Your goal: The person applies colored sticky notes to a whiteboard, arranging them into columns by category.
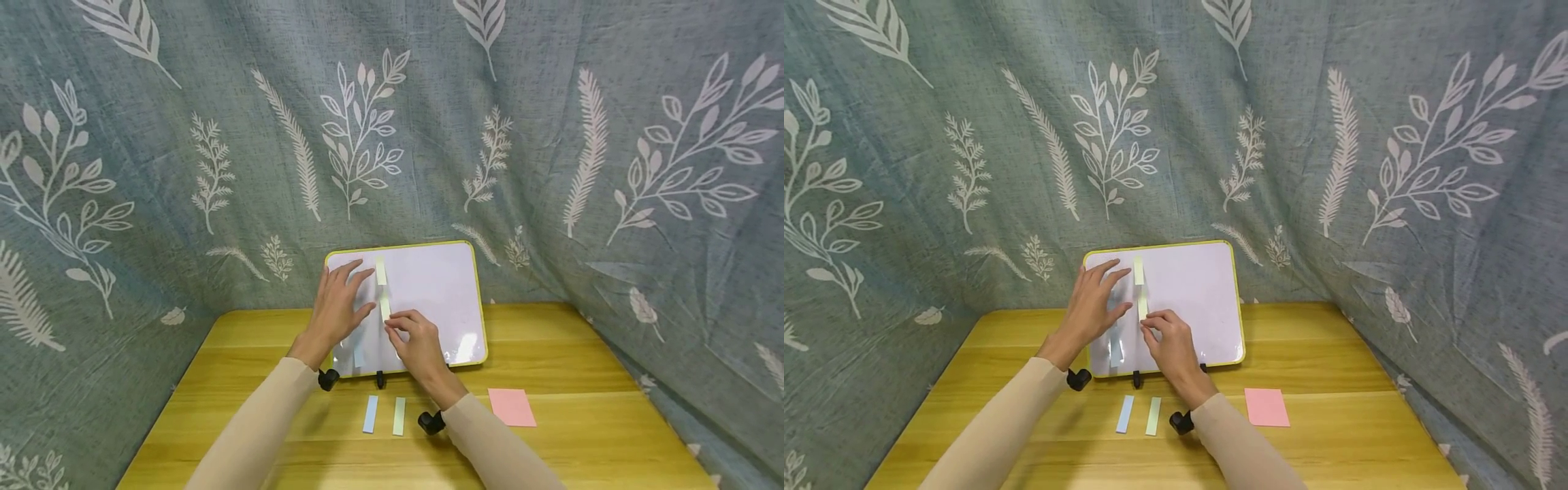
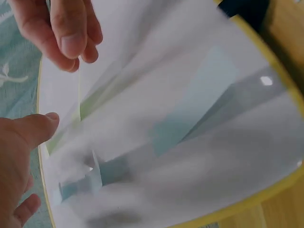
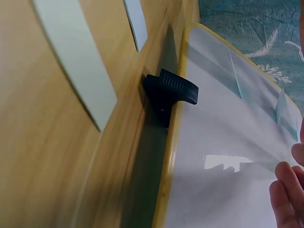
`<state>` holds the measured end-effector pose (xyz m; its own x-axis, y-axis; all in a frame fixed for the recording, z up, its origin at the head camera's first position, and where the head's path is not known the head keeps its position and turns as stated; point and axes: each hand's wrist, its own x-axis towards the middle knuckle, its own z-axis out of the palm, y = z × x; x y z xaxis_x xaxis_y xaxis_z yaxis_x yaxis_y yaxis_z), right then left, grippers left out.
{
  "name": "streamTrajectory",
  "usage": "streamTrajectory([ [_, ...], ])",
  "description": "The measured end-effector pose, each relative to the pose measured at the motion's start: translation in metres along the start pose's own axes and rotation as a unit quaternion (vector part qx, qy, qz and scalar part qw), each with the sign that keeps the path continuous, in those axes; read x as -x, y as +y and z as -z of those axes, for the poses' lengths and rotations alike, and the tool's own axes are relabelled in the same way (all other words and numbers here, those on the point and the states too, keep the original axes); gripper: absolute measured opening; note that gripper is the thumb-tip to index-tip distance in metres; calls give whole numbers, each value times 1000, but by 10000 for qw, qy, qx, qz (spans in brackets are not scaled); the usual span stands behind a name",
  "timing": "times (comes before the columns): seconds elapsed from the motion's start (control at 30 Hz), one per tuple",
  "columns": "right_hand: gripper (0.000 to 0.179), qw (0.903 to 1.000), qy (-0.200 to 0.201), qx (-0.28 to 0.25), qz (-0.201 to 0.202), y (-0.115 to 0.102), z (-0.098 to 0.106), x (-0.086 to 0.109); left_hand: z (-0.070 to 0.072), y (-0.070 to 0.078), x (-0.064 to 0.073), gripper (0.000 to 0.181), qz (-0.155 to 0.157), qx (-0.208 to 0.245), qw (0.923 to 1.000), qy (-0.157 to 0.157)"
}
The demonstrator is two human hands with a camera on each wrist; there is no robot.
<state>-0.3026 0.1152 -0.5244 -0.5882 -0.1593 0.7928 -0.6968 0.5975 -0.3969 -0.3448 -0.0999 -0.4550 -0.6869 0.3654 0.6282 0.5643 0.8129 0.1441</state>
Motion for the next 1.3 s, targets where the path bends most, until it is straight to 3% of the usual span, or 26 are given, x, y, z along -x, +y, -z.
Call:
streamTrajectory([
  [0.3,6,9996,-279,-55,-44,-2,16,11,6,9,31,61,-395,77,9992,-26],
  [0.47,8,9990,-434,-13,-45,-4,25,19,6,13,45,55,-526,133,9983,-209],
  [0.83,19,9918,-1255,133,-193,-12,41,39,9,27,82,44,-904,472,9931,-578],
  [1.03,24,9827,-1836,35,-263,-13,49,49,9,33,98,42,-1109,469,9899,-753],
  [1.17,25,9690,-2431,-108,-420,-14,54,54,8,39,108,41,-1235,613,9859,-949],
  [1.3,28,9551,-2924,-77,-480,-14,59,60,3,43,119,39,-1172,891,9797,-1361],
])
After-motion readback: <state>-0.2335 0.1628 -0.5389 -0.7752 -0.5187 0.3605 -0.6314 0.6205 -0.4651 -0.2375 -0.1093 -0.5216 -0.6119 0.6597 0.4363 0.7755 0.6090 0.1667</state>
